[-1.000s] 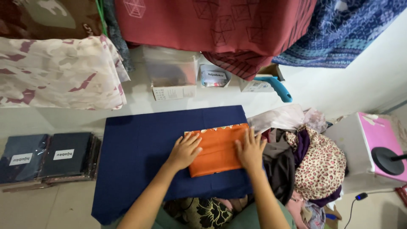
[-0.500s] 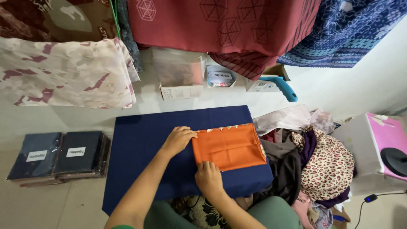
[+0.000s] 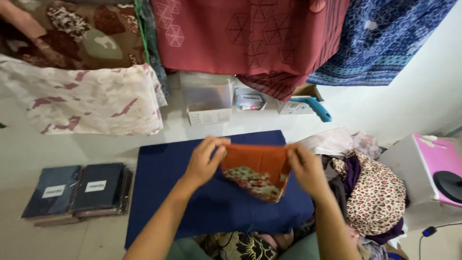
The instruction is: Cleaning a floral scarf with a lint roller, folding it, and placing it into a plastic bag.
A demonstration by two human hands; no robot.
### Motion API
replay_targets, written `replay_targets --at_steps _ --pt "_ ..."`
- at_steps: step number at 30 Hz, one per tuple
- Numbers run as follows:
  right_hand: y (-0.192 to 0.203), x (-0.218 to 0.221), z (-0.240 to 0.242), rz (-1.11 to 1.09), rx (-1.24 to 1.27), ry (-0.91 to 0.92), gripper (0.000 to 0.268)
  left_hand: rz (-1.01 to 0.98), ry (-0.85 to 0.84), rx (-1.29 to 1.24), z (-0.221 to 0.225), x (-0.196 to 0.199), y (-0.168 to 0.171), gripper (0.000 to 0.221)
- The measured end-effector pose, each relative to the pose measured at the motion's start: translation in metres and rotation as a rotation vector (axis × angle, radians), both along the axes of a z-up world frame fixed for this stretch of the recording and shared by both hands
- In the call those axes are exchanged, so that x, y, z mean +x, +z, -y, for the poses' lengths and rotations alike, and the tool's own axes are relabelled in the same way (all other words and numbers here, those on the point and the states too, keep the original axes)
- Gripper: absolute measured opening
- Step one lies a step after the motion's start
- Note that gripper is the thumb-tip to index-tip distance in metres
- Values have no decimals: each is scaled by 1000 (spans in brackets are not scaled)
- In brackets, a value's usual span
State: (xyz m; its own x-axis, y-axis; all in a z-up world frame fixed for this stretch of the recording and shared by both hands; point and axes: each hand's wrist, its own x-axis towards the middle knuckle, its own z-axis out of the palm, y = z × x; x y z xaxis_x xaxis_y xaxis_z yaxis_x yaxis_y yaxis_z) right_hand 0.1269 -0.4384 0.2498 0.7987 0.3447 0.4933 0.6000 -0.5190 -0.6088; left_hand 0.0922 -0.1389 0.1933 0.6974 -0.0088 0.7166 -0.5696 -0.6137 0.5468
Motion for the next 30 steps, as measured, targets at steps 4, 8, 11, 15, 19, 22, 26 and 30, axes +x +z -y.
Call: replay_targets --at_steps 4,8,11,15,19,22,26,30 --pt "-2 56 -18 32 155 142 18 -39 108 -61 -18 7 30 26" --pt "-18 91 -51 113 151 164 17 -24 199 -25 -40 12 37 32" --pt "-10 92 -64 207 183 169 15 130 223 -24 -40 -1 50 27" --pt "-34 79 -52 343 166 202 17 391 345 191 -26 -39 39 10" --pt "-130 51 -23 379 39 262 19 389 371 321 5 -99 -3 7" --pt "-212 18 14 263 -103 467 49 107 -125 379 -18 -126 -103 19" --pt "-236 -22 27 85 -126 602 35 33 -226 369 5 -158 -148 13" --pt "-213 -32 23 132 -152 580 25 17 -268 341 6 -154 -164 16"
